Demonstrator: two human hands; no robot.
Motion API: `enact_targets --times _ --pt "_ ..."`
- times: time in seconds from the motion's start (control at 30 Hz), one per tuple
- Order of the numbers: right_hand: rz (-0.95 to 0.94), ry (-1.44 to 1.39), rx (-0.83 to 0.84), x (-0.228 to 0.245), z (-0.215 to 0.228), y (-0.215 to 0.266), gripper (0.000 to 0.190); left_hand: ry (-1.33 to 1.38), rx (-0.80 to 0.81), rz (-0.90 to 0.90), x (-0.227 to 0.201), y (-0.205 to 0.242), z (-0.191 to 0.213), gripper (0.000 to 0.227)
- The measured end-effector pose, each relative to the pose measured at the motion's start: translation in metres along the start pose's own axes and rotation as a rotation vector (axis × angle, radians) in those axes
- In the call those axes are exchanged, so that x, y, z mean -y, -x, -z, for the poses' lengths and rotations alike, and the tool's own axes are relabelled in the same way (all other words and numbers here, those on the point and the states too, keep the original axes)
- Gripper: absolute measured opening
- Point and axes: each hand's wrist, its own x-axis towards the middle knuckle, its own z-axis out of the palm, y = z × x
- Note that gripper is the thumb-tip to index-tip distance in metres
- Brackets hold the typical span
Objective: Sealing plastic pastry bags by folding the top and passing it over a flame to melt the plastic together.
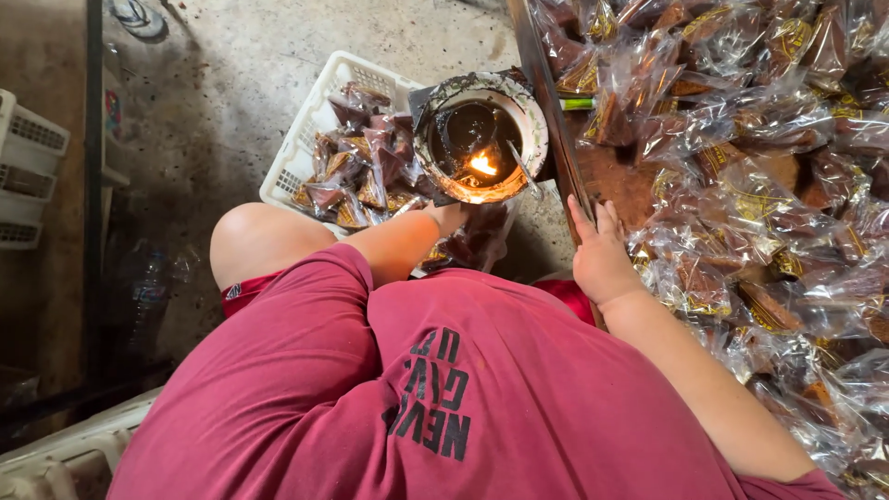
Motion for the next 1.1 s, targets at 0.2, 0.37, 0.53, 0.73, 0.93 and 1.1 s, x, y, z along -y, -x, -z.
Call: enact_targets --times 0.2,0.37,0.53,0.73,0.93,1.1 --pt "0.024 0.021 -0.019 0.000 -0.002 0.000 0.089 -0.419 -0.140 -0.759 -0.022 0.027 0.047 0.072" --pt "0.031 -0.006 0.006 0.003 0.008 -0.001 0.089 -0.560 0.043 -0.474 -0.067 0.036 0.091 0.073" --pt "0.015 -0.098 -0.032 -0.007 0.001 -0.001 0.085 -0.074 0.515 0.181 -0.054 0.052 0.084 0.078" --pt "-0.046 -0.113 0.019 -0.006 0.005 -0.006 0.080 0.430 0.424 -0.271 -0.020 0.134 0.149 0.039" --pt "-0.038 -0.098 -0.056 -0.015 -0.005 -0.010 0.080 1.249 0.145 0.459 0.028 0.108 0.114 0.051" --pt "-0.077 -0.128 -0.055 -0.014 -0.001 -0.006 0.077 1.257 0.150 0.449 0.014 0.112 0.144 0.048"
